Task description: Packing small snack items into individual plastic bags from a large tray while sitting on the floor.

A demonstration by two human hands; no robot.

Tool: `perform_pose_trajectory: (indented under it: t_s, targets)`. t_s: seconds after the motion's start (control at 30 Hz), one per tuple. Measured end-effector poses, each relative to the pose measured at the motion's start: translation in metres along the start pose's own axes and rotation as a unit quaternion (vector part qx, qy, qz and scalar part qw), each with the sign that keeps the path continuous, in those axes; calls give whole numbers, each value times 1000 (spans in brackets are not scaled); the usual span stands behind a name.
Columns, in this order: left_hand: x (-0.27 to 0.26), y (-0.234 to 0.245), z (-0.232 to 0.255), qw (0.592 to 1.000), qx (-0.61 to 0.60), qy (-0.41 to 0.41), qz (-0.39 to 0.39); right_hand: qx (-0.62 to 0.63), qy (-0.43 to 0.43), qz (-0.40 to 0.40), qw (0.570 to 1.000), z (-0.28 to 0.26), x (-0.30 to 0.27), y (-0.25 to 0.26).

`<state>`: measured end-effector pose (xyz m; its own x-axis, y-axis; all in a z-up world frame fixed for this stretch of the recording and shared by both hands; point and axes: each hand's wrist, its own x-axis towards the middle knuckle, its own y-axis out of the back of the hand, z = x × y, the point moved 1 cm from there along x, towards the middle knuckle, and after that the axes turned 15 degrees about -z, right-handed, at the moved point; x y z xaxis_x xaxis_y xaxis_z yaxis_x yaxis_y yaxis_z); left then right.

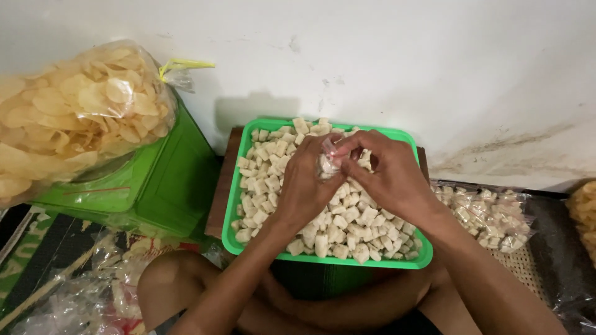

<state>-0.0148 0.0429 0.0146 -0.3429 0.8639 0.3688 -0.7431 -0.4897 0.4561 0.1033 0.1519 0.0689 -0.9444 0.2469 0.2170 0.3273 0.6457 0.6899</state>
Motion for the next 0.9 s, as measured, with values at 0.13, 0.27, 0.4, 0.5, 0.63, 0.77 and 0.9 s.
perform_pose_trajectory:
  t_s: [0.13,0.27,0.4,0.5,0.63,0.77,0.9]
  targets:
    - [-16,5,14,998,-65,20,10,-4,24,47,999,-4,-4,8]
    - [-33,12,11,981,-183,55,42,-15,19,70,997,-9,-12,13]
    - [-45,8,-3,960,-263,68,73,-20,24,67,997,-22,-14,9]
    - [-53,5,-7,940,-319,75,91,-20,33,66,997,-28,-15,5]
    - [-59,4,-6,930,-348,70,92,-38,43,77,995,-29,-14,4]
    - [-64,2,-10,914,-382,76,117,-26,33,79,996,-25,-13,5]
    - [-62,6,-8,909,-387,64,137,-14,34,68,997,-24,-15,5]
